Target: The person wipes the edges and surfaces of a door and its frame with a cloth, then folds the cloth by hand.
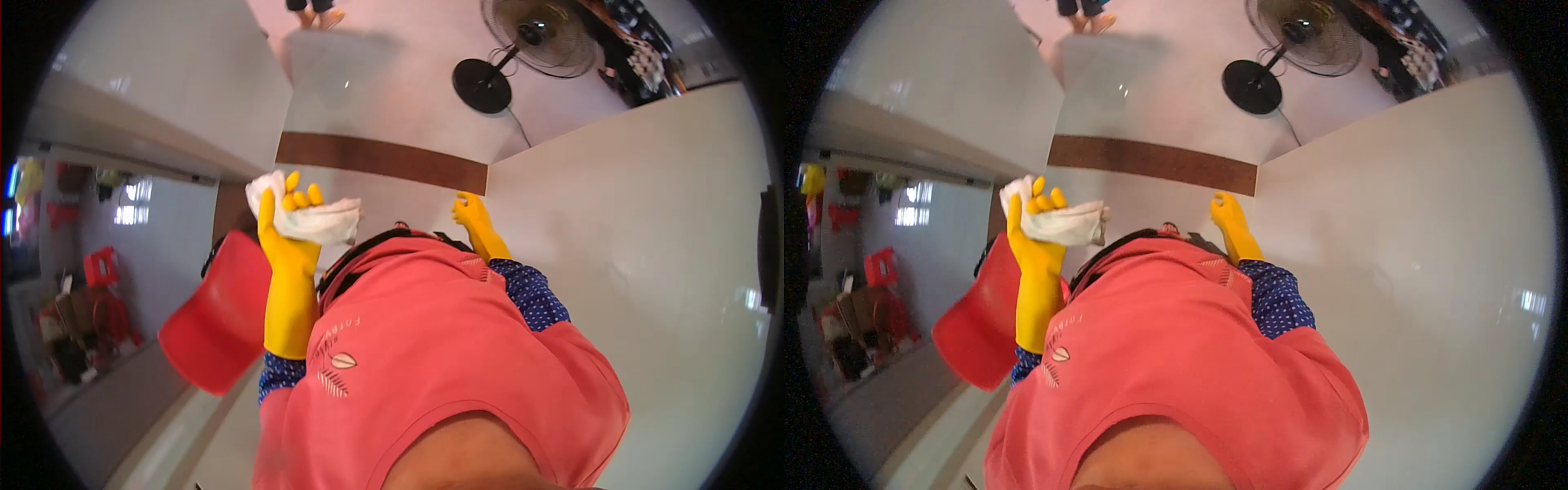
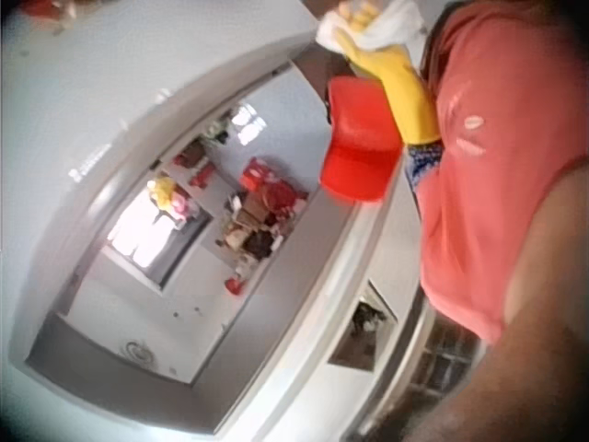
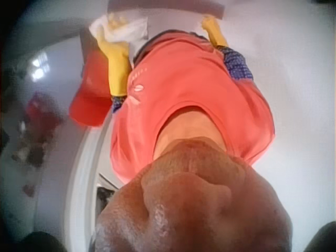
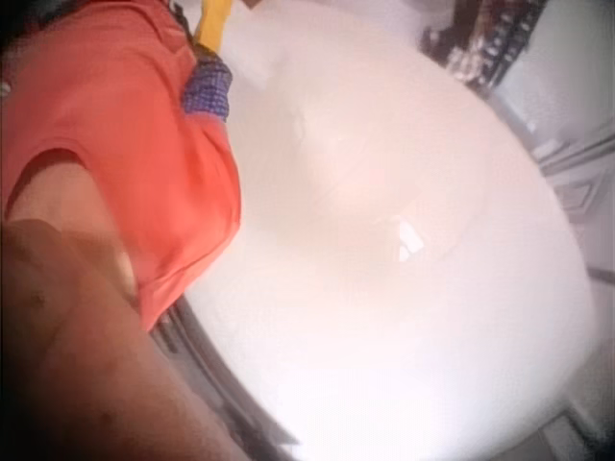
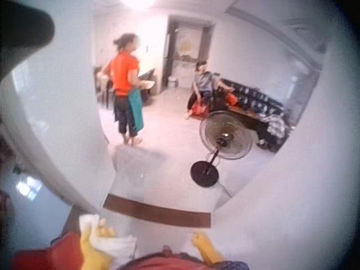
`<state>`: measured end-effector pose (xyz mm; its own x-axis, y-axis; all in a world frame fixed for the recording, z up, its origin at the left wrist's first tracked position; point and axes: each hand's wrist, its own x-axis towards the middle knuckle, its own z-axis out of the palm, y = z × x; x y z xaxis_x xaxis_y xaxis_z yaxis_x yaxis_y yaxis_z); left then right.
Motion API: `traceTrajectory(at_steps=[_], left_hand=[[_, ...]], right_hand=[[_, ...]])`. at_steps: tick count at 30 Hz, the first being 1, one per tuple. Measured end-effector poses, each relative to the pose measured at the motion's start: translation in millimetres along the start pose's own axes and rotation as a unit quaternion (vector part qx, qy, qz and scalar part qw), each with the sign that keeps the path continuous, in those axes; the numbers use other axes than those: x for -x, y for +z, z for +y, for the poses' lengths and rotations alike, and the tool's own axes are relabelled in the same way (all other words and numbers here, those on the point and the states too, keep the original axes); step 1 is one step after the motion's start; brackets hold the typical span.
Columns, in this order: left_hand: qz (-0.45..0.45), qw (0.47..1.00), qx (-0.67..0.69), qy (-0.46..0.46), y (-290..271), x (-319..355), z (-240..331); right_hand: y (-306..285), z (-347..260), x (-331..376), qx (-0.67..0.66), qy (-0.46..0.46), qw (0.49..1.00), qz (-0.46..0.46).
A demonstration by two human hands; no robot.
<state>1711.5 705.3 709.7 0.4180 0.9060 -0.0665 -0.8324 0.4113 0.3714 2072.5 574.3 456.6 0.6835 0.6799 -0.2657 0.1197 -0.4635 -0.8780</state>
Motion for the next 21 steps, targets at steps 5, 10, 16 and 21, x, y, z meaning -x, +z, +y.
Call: traceTrajectory(at_steps=[5,10,16,21], left_hand=[[-0.029,0.996,0.056,-0.055,-11,-15,6],[-0.035,0.997,0.023,-0.057,-6,-8,5],[-0.092,0.994,-0.041,-0.052,14,-4,8],[-0.158,0.981,-0.094,-0.055,47,-8,-1]], right_hand=[[5,-24,16,-0.039,-0.006,0.999,-0.009],[2,-46,23,-0.037,0.014,0.999,-0.032],[-16,-127,27,-0.119,-0.099,0.988,0.008],[-56,-235,49,-0.228,-0.286,0.925,0.106]])
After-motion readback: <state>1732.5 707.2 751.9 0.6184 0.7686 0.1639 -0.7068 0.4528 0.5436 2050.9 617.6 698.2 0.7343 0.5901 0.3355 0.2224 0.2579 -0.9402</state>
